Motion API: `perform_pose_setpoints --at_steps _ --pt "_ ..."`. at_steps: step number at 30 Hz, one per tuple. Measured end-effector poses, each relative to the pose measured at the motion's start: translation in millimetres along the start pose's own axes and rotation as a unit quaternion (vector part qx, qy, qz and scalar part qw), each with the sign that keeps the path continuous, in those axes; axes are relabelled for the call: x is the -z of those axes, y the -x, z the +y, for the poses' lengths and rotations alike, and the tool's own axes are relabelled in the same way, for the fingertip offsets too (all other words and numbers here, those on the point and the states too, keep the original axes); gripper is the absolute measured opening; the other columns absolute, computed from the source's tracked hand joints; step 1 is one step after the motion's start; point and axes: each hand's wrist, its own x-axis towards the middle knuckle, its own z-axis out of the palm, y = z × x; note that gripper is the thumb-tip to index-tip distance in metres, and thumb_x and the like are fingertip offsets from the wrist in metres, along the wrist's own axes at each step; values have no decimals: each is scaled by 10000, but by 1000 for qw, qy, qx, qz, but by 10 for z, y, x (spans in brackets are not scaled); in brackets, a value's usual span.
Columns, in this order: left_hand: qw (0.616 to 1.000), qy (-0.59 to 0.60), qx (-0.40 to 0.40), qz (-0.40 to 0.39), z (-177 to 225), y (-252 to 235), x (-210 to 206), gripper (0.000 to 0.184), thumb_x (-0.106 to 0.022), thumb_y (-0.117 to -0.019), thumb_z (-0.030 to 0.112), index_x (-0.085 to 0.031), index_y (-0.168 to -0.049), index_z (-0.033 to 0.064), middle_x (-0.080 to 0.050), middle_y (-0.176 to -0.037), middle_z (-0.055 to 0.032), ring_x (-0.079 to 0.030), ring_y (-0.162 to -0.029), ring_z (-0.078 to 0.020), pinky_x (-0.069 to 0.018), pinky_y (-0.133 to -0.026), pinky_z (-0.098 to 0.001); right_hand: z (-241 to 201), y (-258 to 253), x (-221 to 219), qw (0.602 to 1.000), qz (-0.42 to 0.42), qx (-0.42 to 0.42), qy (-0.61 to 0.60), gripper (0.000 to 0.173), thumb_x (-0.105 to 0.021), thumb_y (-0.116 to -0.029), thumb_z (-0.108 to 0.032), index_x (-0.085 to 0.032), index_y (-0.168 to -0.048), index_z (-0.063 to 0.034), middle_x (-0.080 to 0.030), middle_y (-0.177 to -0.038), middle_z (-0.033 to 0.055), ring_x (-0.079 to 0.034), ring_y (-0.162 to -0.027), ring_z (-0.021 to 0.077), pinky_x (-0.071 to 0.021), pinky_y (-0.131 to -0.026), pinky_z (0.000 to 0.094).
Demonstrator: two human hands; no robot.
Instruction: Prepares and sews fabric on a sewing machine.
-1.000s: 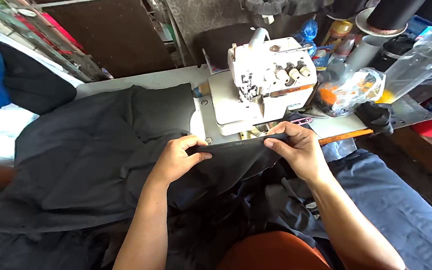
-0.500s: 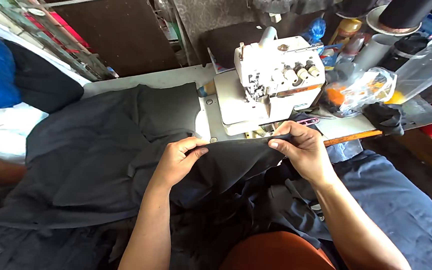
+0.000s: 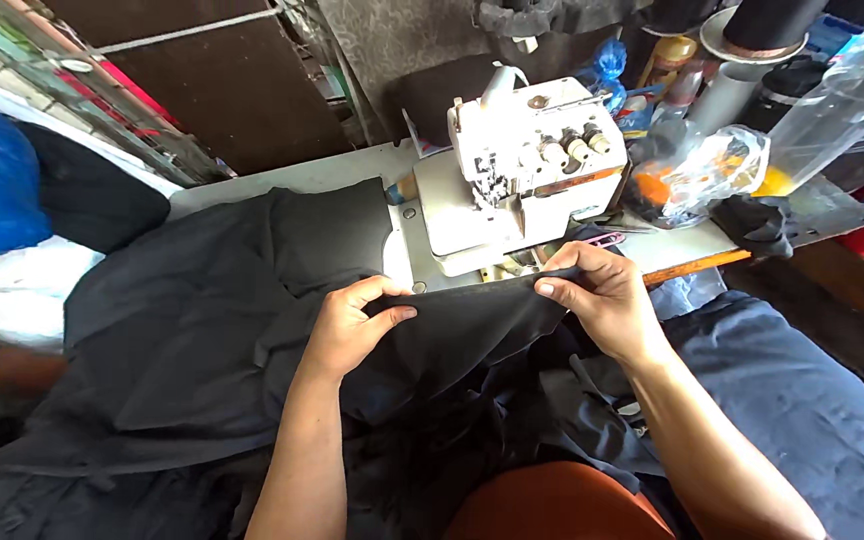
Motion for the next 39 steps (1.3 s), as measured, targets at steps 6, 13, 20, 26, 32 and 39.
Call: perform_pose_setpoints --at_steps 6,13,20,26,32,39 --pt "999 -36 -8 -9 162 -12 0 112 -668 -935 79 -731 -1022 48 -731 -959 59 -668 -885 47 -555 -838 -138 -31 32 41 1000 2 3 -3 110 -745 -872 -8 -714 -940 -88 -695 -885 -24 -639 -737 36 -566 -665 191" --pt "999 -35 -10 -1 239 -48 -48 120 -655 -942 49 -719 -1041 27 -722 -946 41 -659 -859 42 -549 -815 -133 22 34 78 999 27 -29 11 75 -701 -923 -37 -694 -961 -101 -682 -844 -35 -633 -692 27 -554 -617 181" --pt "1000 -22 -14 4 240 -32 -31 113 -722 -895 76 -731 -1007 66 -732 -944 62 -664 -842 33 -550 -773 -136 93 44 82 993 16 -119 2 92 -592 -995 -47 -660 -1011 -106 -669 -860 -18 -638 -731 38 -550 -644 190" --pt "999 -29 -22 4 255 -36 -1 104 -715 -901 63 -725 -1004 60 -729 -953 51 -672 -860 20 -561 -802 -152 98 55 78 993 18 -115 -34 101 -660 -934 8 -677 -977 -82 -690 -829 3 -656 -699 61 -574 -630 223" --pt "999 -46 -22 18 256 -48 -26 109 -719 -893 45 -723 -1002 46 -733 -968 36 -675 -895 24 -560 -833 -155 90 71 72 995 29 -94 -27 188 -715 -861 63 -673 -971 -83 -703 -857 17 -671 -715 77 -593 -645 239" --pt "923 -381 37 42 -225 -159 -524 146 -695 -878 -25 -738 -1001 41 -669 -1135 -210 -578 -1173 -456 -432 -984 -659 968 -17 -83 902 0 108 419 55 -720 -867 -2 -738 -915 -20 -681 -910 153 -651 -943 341 -540 -872 506"
